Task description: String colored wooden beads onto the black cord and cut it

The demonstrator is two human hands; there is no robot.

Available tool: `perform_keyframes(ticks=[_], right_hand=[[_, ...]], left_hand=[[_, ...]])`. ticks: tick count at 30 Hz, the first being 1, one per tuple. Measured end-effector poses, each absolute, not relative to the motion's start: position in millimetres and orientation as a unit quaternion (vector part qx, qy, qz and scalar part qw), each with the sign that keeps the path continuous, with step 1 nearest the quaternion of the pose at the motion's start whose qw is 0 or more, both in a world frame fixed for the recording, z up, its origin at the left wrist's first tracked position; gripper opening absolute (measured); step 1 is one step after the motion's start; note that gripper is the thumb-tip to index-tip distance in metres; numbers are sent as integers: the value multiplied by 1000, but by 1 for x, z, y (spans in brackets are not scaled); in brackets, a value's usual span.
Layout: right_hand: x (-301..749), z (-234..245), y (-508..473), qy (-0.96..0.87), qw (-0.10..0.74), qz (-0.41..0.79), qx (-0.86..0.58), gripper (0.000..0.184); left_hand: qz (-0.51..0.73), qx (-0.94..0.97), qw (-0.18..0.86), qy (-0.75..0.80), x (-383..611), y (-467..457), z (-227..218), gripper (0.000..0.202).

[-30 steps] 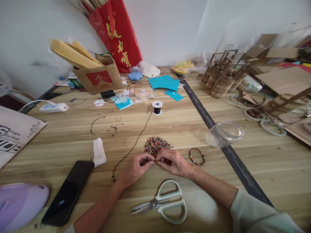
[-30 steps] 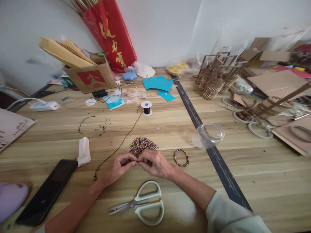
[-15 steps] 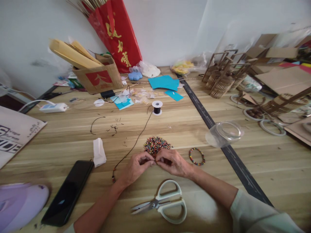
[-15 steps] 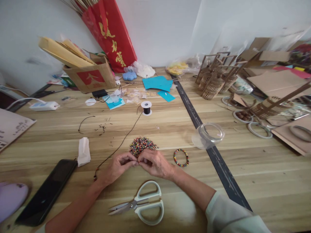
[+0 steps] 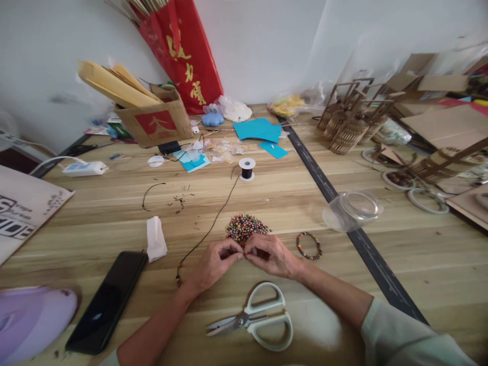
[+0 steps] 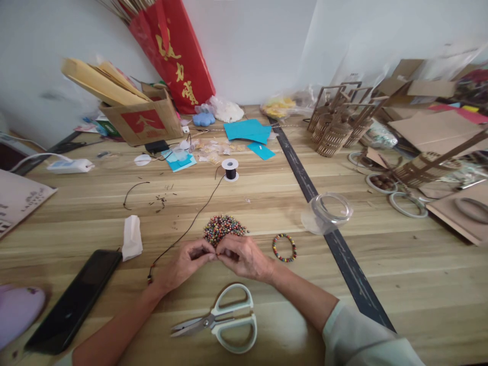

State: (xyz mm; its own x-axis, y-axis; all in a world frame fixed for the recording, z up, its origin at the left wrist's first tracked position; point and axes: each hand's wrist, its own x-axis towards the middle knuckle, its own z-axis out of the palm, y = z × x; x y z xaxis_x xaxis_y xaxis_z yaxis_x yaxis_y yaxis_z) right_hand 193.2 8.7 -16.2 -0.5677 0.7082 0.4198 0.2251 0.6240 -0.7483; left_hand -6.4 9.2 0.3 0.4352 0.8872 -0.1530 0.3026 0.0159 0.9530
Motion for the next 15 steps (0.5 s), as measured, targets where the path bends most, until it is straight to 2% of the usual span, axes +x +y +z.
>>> perform_keyframes(ticks=[15], right_hand=[[192,-18,9,-813,402,316,-278,19]], left_hand=[[266,621,590,443,-7,9,-6,9]])
